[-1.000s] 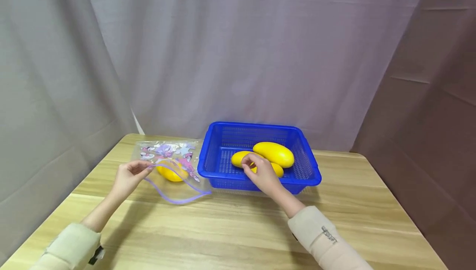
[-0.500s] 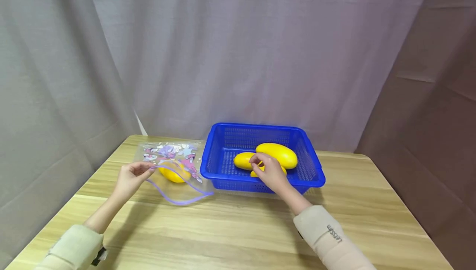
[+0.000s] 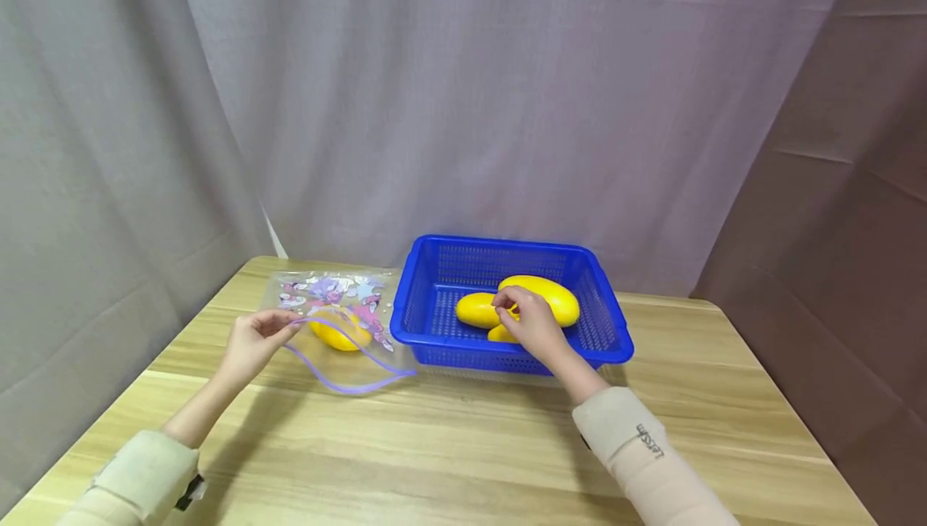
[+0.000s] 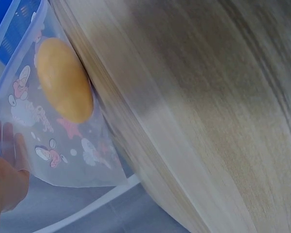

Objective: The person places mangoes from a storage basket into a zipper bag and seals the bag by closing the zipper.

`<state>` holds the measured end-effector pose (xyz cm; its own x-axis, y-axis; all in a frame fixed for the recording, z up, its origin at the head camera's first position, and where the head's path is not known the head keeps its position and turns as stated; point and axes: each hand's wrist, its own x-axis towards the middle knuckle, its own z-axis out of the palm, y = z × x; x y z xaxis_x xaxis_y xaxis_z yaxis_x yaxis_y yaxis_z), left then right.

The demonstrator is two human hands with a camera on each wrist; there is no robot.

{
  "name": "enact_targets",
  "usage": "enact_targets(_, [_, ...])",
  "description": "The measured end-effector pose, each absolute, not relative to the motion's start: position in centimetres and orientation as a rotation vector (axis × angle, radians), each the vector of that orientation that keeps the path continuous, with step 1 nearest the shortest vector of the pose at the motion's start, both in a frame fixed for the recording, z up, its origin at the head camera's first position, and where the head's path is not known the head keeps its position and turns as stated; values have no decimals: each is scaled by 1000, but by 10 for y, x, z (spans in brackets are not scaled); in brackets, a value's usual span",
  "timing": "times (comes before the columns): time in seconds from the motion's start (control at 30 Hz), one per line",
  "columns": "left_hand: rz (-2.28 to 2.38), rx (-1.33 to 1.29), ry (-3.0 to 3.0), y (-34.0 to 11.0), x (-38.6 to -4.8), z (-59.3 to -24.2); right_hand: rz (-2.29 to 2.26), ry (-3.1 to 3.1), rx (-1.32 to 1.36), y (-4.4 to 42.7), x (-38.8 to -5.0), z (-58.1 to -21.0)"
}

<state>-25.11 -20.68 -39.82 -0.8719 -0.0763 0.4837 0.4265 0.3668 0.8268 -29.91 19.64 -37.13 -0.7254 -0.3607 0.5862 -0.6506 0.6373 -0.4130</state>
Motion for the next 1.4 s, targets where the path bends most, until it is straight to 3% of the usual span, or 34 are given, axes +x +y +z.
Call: enact_targets(1.4, [-1500, -305, -2217, -205, -253, -394, 773, -2726, 717, 241, -314, -366])
